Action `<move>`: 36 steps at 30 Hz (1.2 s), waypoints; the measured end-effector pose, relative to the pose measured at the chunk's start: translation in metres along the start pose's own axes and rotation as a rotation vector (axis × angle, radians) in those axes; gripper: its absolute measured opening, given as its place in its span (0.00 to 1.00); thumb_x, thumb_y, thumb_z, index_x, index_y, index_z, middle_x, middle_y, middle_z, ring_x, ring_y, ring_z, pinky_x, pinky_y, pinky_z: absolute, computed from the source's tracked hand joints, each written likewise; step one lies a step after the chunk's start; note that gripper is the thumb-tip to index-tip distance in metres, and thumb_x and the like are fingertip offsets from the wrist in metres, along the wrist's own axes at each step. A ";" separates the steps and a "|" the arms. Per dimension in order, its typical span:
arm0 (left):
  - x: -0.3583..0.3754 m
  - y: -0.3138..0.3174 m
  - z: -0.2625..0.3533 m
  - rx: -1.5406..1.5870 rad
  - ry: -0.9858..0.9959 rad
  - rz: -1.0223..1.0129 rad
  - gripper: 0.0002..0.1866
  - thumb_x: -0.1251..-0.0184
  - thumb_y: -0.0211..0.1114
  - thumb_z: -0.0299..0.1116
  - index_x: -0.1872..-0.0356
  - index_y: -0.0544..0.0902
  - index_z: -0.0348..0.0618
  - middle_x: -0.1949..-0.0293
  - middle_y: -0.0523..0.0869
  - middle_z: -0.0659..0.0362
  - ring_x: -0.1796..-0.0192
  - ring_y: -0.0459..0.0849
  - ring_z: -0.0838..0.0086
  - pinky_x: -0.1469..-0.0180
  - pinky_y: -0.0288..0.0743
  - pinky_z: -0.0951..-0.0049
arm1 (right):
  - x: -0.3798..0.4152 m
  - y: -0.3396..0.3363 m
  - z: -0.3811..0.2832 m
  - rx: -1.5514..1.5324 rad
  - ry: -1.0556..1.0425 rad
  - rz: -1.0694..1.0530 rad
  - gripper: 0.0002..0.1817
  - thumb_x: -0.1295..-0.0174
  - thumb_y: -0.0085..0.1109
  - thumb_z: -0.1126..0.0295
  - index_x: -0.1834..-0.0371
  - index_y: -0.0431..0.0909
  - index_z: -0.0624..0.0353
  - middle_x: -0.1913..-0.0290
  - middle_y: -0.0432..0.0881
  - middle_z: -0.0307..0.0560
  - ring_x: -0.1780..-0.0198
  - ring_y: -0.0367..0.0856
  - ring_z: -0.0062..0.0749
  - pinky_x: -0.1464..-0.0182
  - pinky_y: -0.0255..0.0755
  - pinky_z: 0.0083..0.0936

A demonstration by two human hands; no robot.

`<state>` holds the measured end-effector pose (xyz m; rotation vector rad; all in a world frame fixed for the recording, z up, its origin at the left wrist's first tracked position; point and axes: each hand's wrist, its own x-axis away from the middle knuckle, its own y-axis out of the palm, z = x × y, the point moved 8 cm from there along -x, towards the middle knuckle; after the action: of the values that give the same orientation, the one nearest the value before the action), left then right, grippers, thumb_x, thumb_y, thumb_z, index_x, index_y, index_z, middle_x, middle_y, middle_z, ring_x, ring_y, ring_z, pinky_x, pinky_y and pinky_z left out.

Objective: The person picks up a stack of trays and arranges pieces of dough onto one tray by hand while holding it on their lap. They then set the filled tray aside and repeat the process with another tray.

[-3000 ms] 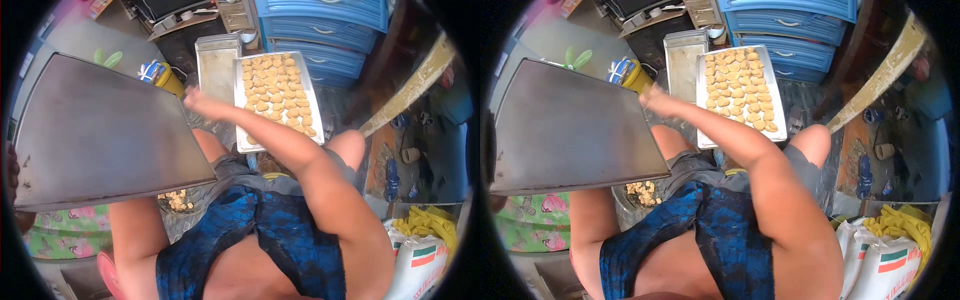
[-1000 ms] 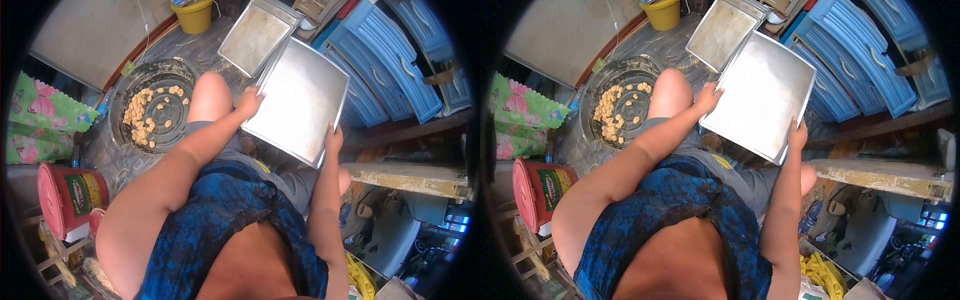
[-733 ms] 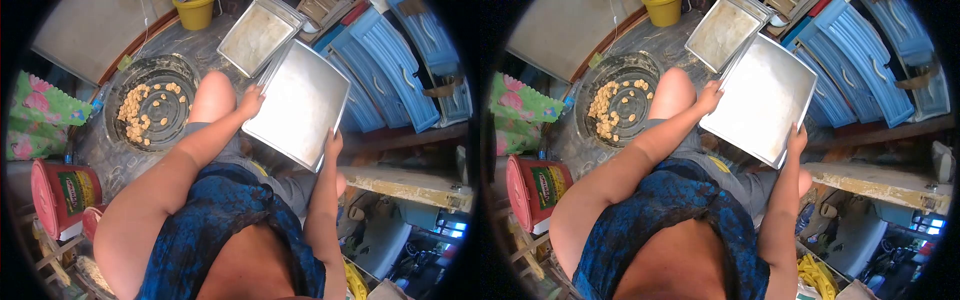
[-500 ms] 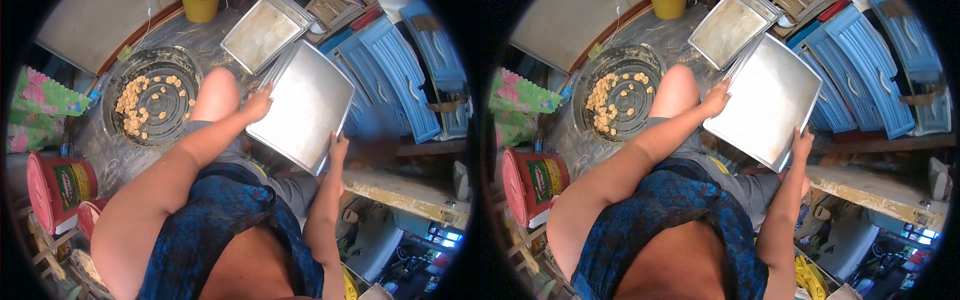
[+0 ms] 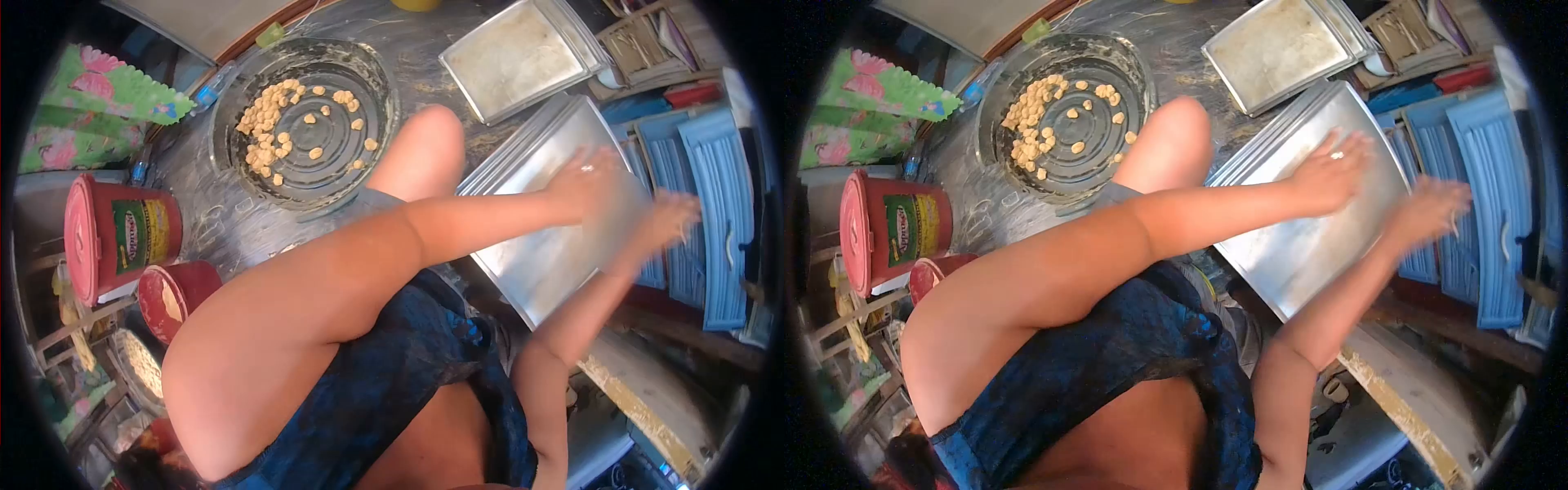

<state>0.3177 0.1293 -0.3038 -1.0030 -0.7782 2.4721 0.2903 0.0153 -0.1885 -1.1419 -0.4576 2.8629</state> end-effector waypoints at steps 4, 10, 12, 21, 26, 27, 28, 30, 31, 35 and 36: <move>0.038 0.042 -0.048 -0.360 -0.072 -0.219 0.33 0.32 0.47 0.49 0.33 0.60 0.35 0.31 0.58 0.46 0.27 0.51 0.59 0.28 0.35 0.52 | 0.103 0.073 -0.128 -0.909 0.022 -0.613 0.37 0.34 0.34 0.44 0.29 0.53 0.60 0.28 0.52 0.54 0.27 0.49 0.44 0.29 0.39 0.52; 0.029 0.034 -0.053 -0.236 -0.113 -0.332 0.33 0.35 0.52 0.48 0.35 0.64 0.35 0.31 0.58 0.46 0.27 0.51 0.58 0.27 0.38 0.53 | 0.113 0.078 -0.126 -0.964 0.020 -0.636 0.39 0.35 0.33 0.40 0.29 0.52 0.59 0.27 0.52 0.53 0.26 0.46 0.41 0.29 0.38 0.52; 0.024 0.028 -0.065 0.269 -0.127 -0.384 0.29 0.42 0.62 0.47 0.43 0.74 0.40 0.33 0.62 0.43 0.29 0.56 0.54 0.29 0.46 0.56 | 0.113 0.080 -0.124 -0.990 0.028 -0.617 0.39 0.35 0.34 0.40 0.29 0.53 0.59 0.28 0.52 0.54 0.26 0.46 0.41 0.30 0.39 0.52; 0.331 -0.164 -0.304 -0.026 -1.011 -0.745 0.38 0.52 0.66 0.46 0.38 0.69 0.39 0.39 0.69 0.41 0.37 0.67 0.51 0.38 0.65 0.62 | 0.115 0.087 -0.121 -1.008 -0.009 -0.580 0.37 0.35 0.37 0.42 0.31 0.56 0.59 0.29 0.55 0.55 0.26 0.49 0.42 0.31 0.40 0.54; 0.445 -0.142 -0.266 -0.018 -0.983 -0.753 0.41 0.56 0.69 0.43 0.36 0.65 0.44 0.50 0.78 0.42 0.45 0.76 0.51 0.44 0.69 0.57 | 0.103 0.093 -0.121 -1.057 -0.017 -0.698 0.35 0.34 0.43 0.47 0.33 0.59 0.63 0.31 0.58 0.58 0.29 0.55 0.49 0.32 0.45 0.52; 0.434 -0.142 -0.264 -0.113 -0.985 -0.707 0.37 0.54 0.68 0.40 0.38 0.68 0.44 0.53 0.80 0.43 0.49 0.79 0.51 0.47 0.72 0.55 | 0.091 0.088 -0.127 -1.059 -0.028 -0.694 0.35 0.34 0.43 0.47 0.33 0.59 0.63 0.31 0.58 0.58 0.29 0.55 0.49 0.32 0.45 0.52; 0.433 -0.131 -0.270 -0.109 -0.993 -0.702 0.37 0.54 0.68 0.40 0.38 0.68 0.44 0.53 0.80 0.43 0.49 0.79 0.51 0.47 0.72 0.55 | 0.071 0.075 -0.129 -1.276 0.025 -0.576 0.34 0.35 0.47 0.51 0.34 0.60 0.64 0.32 0.59 0.60 0.31 0.57 0.50 0.32 0.48 0.48; 0.430 -0.106 -0.287 -0.229 -0.936 -0.757 0.22 0.50 0.63 0.32 0.51 0.74 0.41 0.59 0.83 0.44 0.53 0.82 0.52 0.55 0.75 0.54 | 0.030 0.025 -0.134 -1.580 0.056 -0.411 0.31 0.37 0.54 0.58 0.35 0.62 0.67 0.35 0.62 0.64 0.33 0.61 0.51 0.33 0.52 0.41; 0.416 -0.105 -0.291 -0.226 -0.883 -0.715 0.18 0.49 0.61 0.30 0.54 0.74 0.41 0.61 0.83 0.45 0.56 0.82 0.52 0.57 0.75 0.54 | 0.008 -0.034 -0.143 -1.675 0.031 -0.365 0.31 0.38 0.56 0.61 0.37 0.63 0.69 0.36 0.63 0.66 0.34 0.62 0.50 0.33 0.53 0.37; 0.338 -0.094 -0.317 -0.178 -0.874 -0.570 0.24 0.49 0.60 0.28 0.47 0.72 0.43 0.63 0.83 0.45 0.59 0.83 0.51 0.59 0.76 0.55 | -0.018 -0.227 -0.224 -1.800 -0.516 -0.257 0.28 0.42 0.60 0.62 0.40 0.69 0.62 0.34 0.62 0.63 0.30 0.56 0.49 0.32 0.52 0.37; 0.307 -0.088 -0.319 -0.177 -0.897 -0.544 0.24 0.48 0.61 0.30 0.46 0.72 0.43 0.63 0.83 0.44 0.60 0.82 0.51 0.59 0.76 0.55 | -0.013 -0.253 -0.248 -1.853 -0.583 -0.323 0.29 0.42 0.60 0.58 0.41 0.70 0.63 0.34 0.62 0.64 0.29 0.54 0.51 0.31 0.50 0.38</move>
<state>0.3487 0.4675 -0.6007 0.3411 -1.3185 2.2946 0.4463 0.3206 -0.2804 0.1212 -3.0693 1.7310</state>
